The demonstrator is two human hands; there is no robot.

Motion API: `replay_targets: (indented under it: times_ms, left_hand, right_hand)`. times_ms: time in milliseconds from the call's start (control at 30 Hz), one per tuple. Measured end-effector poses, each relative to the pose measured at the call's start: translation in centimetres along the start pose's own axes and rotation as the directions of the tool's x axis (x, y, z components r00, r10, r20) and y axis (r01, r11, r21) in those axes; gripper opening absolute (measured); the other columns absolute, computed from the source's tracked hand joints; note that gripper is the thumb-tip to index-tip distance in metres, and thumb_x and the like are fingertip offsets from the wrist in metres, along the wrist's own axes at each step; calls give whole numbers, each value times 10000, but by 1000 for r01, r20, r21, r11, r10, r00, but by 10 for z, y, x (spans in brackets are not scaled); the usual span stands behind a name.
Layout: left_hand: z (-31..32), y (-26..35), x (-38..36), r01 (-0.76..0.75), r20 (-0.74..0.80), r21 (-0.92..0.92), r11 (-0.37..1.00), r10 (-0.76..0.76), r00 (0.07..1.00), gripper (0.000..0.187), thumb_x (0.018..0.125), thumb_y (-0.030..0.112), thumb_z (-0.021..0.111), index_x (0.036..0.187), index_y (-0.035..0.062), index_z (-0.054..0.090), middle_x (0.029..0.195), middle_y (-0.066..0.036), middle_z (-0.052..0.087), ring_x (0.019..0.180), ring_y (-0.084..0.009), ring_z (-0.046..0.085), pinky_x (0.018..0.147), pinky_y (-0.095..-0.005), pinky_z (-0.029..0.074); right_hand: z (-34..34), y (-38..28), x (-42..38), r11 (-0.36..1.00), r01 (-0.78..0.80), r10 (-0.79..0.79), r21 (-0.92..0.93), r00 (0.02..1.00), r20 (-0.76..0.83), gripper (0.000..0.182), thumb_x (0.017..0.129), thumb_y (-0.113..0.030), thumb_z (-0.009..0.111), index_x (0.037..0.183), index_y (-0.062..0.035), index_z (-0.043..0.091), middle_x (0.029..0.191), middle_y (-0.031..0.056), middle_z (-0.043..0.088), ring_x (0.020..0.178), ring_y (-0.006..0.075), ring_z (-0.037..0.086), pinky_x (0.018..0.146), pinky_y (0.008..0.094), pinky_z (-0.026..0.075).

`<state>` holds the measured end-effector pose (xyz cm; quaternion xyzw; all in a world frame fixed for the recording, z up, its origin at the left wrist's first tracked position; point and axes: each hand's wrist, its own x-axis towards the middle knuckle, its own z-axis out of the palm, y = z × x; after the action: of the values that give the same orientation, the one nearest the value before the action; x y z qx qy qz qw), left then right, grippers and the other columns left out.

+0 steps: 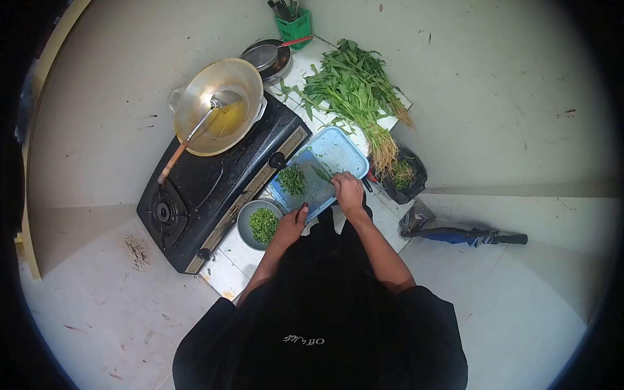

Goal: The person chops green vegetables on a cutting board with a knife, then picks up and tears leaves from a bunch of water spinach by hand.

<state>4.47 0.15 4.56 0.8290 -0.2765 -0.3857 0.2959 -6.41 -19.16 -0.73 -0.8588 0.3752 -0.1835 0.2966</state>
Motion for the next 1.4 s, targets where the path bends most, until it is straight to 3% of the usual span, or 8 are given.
replay_targets:
  times_ms: [133, 367, 533, 767, 1033, 1233, 1367, 1400]
  left_hand:
    - [-2, 2, -1, -58, -19, -13, 998, 57, 998, 528, 1024, 463, 485, 983, -41, 633, 849, -318, 661, 872, -522, 642, 768, -558, 495]
    - [6, -8, 12, -49, 23, 131, 990, 47, 999, 529, 1025, 470, 472, 1049, -31, 640, 875, -336, 666, 908, -522, 646, 799, -565, 503]
    - [6, 1, 6, -34, 9, 127, 991, 33, 999, 529, 1021, 469, 476, 1034, -31, 650, 860, -321, 680, 902, -510, 658, 819, -554, 515]
    - [7, -1, 4, -26, -12, 107, 994, 28, 1000, 545, 1022, 469, 469, 1000, -42, 655, 829, -301, 685, 876, -495, 671, 810, -547, 521]
    - [10, -9, 5, -28, 0, 107, 994, 28, 1000, 543, 1022, 473, 469, 1012, -40, 647, 818, -299, 682, 869, -498, 669, 796, -558, 516]
    - [4, 4, 0, -44, 1, 57, 997, 44, 999, 533, 1022, 472, 470, 1009, -34, 637, 844, -315, 678, 874, -516, 656, 788, -569, 511]
    - [9, -4, 5, -68, -17, 131, 989, 71, 997, 522, 1025, 463, 470, 1030, -31, 638, 865, -333, 672, 883, -543, 641, 793, -584, 507]
    - [12, -7, 6, -65, -24, 152, 986, 69, 997, 519, 1026, 461, 469, 1030, -30, 640, 867, -339, 669, 886, -549, 638, 798, -587, 506]
  right_hand:
    - [7, -2, -8, 998, 27, -31, -63, 997, -69, 128, 884, -185, 690, 965, -95, 730, 917, 91, 651, 916, 311, 652, 805, 448, 467]
    - [7, -5, -9, 996, 32, -35, -85, 999, -34, 169, 870, -162, 706, 1020, -85, 716, 942, 96, 629, 959, 312, 638, 812, 461, 478]
    - [8, -9, -10, 999, -32, 33, 29, 997, -67, 183, 873, -104, 694, 1045, -39, 700, 975, 167, 647, 983, 369, 631, 844, 451, 499]
    - [17, -5, -11, 991, -73, 75, 115, 997, -16, 175, 871, -67, 679, 1042, -30, 699, 987, 163, 655, 967, 375, 630, 862, 454, 495]
    - [11, -13, -25, 944, 208, -210, -255, 977, 16, 255, 856, -65, 608, 1093, -57, 704, 1028, 96, 635, 1001, 280, 605, 849, 404, 455]
    - [11, -12, -35, 908, 284, -290, -309, 957, 28, 369, 805, -65, 607, 1166, -54, 684, 1060, 75, 600, 1007, 266, 577, 822, 394, 445]
    - [8, -16, -37, 894, 305, -310, -328, 950, 37, 329, 839, -75, 609, 1159, -44, 682, 1080, 73, 597, 1010, 260, 573, 827, 395, 445]
    - [7, -17, -37, 924, 286, -289, -256, 957, 27, 290, 863, -87, 612, 1140, -44, 686, 1063, 81, 604, 1017, 267, 579, 837, 399, 446]
